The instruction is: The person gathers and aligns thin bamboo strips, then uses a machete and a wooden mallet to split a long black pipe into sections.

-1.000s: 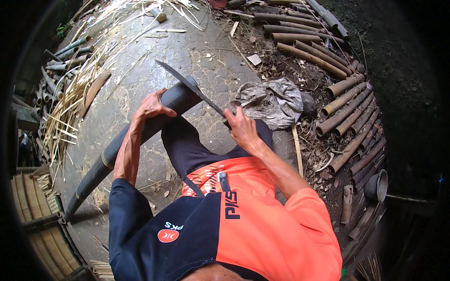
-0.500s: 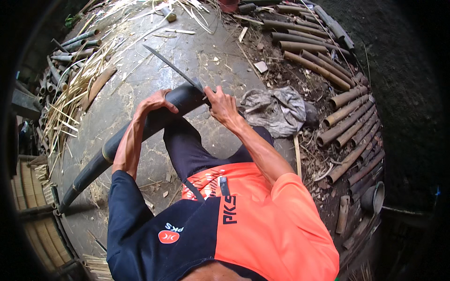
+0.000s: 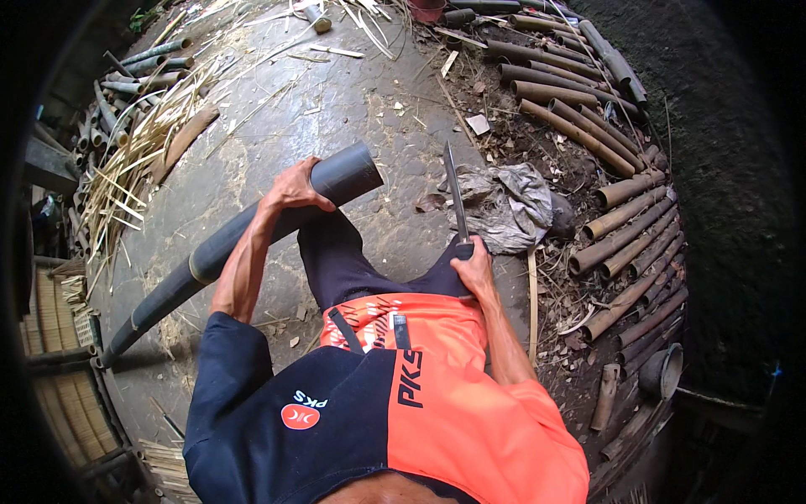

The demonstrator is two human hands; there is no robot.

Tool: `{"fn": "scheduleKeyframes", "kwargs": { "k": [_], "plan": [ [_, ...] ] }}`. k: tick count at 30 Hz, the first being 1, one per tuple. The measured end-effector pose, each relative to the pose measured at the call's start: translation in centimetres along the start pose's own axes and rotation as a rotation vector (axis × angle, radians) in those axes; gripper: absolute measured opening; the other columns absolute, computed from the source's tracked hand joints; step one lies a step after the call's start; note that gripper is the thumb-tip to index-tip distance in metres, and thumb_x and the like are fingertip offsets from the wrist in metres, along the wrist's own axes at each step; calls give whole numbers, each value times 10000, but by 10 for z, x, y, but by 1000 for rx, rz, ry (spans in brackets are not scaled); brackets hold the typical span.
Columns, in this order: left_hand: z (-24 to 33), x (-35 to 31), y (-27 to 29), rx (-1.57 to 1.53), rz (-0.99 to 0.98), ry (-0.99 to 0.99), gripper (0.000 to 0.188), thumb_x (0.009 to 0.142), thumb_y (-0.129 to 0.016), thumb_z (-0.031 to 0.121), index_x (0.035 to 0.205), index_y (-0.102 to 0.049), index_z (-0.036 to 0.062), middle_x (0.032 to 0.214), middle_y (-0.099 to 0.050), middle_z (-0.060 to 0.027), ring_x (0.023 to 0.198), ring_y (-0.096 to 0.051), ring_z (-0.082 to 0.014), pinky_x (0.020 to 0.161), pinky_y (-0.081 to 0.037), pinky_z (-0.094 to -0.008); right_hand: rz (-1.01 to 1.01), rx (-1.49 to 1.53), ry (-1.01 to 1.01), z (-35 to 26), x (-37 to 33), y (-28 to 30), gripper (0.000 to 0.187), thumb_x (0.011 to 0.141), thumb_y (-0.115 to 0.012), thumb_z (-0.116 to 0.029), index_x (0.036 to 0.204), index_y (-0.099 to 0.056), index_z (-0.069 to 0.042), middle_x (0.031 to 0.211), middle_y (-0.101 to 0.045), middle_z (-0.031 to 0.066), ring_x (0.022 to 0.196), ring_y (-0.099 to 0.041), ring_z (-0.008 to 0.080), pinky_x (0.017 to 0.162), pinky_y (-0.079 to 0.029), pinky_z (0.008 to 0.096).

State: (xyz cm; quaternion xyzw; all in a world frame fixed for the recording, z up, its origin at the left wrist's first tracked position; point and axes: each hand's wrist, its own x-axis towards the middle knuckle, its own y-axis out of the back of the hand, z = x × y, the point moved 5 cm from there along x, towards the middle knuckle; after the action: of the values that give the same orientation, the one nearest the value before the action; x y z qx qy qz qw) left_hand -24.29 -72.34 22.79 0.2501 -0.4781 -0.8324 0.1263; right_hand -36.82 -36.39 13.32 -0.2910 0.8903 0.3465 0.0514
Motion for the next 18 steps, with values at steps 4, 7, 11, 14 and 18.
{"fn": "scheduleKeyframes", "kwargs": {
  "k": [4,7,11,14,18],
  "plan": [
    [29,-40,-18,228,344,-37,951,414,-798,401,1221,-412,78,1063,-489,-165,1003,-480,-324,856,-392,-421,-72,-158,-34,-9,14,-19,627,576,-673,-175,1142,-449,-25,950,-596,232,906,-592,338,780,-463,369],
    [50,-67,-30,248,588,-123,935,427,-797,417,1217,-423,84,1044,-473,-154,1020,-447,-319,868,-348,-414,-205,-175,-8,-7,15,-46,708,561,-708,-210,1183,-428,-23,1023,-574,242,960,-569,347,822,-447,370],
    [65,-72,-19,297,516,-237,689,588,-714,479,1097,-532,51,1008,-498,-162,886,-480,-279,770,-392,-393,-307,-144,61,-9,4,-69,720,551,-728,-233,1176,-439,-24,1024,-574,233,953,-573,336,824,-445,364],
    [8,-52,-18,-396,400,-117,424,721,-644,398,927,-615,28,889,-546,-166,772,-516,-247,707,-424,-365,-401,-151,67,-26,-8,-77,720,550,-729,-238,1174,-443,-21,1034,-570,228,966,-566,327,830,-441,357],
    [-3,-74,-7,-554,696,-203,388,705,-656,370,898,-644,34,895,-591,-209,825,-576,-292,759,-437,-376,-396,-112,141,-20,-11,-85,722,543,-727,-239,1166,-450,-1,1014,-580,209,934,-577,295,816,-444,349]
  ]
}}
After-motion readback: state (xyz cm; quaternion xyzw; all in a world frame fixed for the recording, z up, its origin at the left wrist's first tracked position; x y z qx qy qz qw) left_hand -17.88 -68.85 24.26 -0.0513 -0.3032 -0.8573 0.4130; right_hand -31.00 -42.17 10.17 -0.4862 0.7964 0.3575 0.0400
